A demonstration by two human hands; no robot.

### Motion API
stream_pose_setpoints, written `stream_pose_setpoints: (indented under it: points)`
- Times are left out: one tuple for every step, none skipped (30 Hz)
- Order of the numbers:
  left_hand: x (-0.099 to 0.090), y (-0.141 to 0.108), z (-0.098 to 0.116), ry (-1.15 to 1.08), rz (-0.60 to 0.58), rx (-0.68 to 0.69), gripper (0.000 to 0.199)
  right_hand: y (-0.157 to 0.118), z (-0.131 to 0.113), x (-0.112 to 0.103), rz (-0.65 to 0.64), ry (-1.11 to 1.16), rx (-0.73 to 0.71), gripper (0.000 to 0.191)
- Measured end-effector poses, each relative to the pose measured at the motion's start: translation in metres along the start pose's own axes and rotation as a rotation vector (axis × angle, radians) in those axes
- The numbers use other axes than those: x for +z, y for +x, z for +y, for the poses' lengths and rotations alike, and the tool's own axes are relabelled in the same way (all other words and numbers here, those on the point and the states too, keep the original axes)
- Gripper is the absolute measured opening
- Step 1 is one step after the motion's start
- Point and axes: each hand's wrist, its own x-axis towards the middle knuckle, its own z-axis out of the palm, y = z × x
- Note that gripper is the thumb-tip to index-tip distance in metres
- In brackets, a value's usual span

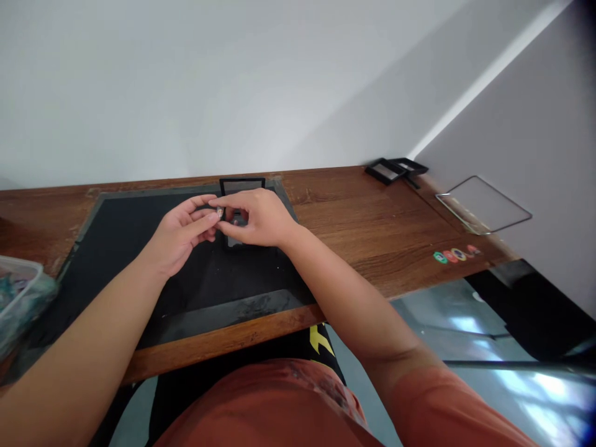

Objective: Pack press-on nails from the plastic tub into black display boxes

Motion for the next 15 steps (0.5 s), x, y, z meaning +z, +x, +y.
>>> stream_pose_setpoints:
  points:
    - [0.000, 0.000, 0.000, 0.024, 0.006, 0.007, 0.052, 0.000, 0.000, -0.003, -0.023, -0.001, 0.019, 0.039]
    - [-0.001, 0.000, -0.001, 0.078, 0.021, 0.021, 0.051, -0.001, 0.000, -0.007, -0.052, -0.003, 0.050, 0.040]
    - [-0.001, 0.000, -0.002, 0.178, 0.046, 0.052, 0.049, -0.001, 0.001, -0.011, -0.090, -0.008, 0.093, 0.040]
    - [-0.002, 0.000, -0.003, 0.328, 0.069, 0.097, 0.047, -0.001, 0.003, -0.015, -0.135, -0.019, 0.144, 0.039]
    - [-0.004, 0.001, -0.005, 0.509, 0.088, 0.149, 0.043, -0.001, 0.005, -0.018, -0.185, -0.037, 0.197, 0.039]
    - [-0.005, 0.001, -0.006, 0.692, 0.102, 0.197, 0.039, -0.001, 0.008, -0.020, -0.236, -0.061, 0.246, 0.038]
    - [-0.006, 0.001, -0.008, 0.853, 0.106, 0.230, 0.037, -0.001, 0.010, -0.022, -0.282, -0.086, 0.289, 0.037]
    - [-0.006, 0.002, -0.009, 0.975, 0.101, 0.240, 0.037, -0.001, 0.013, -0.022, -0.325, -0.108, 0.320, 0.037]
    - [-0.006, 0.003, -0.010, 1.054, 0.093, 0.228, 0.039, -0.001, 0.014, -0.021, -0.364, -0.122, 0.337, 0.037]
    - [-0.005, 0.004, -0.011, 1.100, 0.084, 0.200, 0.041, 0.000, 0.015, -0.020, -0.396, -0.127, 0.344, 0.037]
    - [-0.004, 0.005, -0.011, 1.131, 0.078, 0.170, 0.044, 0.000, 0.016, -0.019, -0.421, -0.127, 0.342, 0.036]
    - [-0.002, 0.006, -0.012, 1.161, 0.065, 0.143, 0.047, 0.001, 0.016, -0.018, -0.438, -0.127, 0.335, 0.034]
    - [0.000, 0.007, -0.012, 1.190, 0.047, 0.121, 0.049, 0.001, 0.015, -0.017, -0.447, -0.130, 0.329, 0.032]
    - [0.002, 0.008, -0.011, 1.215, 0.030, 0.107, 0.050, 0.001, 0.015, -0.016, -0.450, -0.135, 0.327, 0.031]
    - [0.005, 0.009, -0.011, 1.237, 0.013, 0.100, 0.051, 0.001, 0.014, -0.015, -0.448, -0.140, 0.330, 0.030]
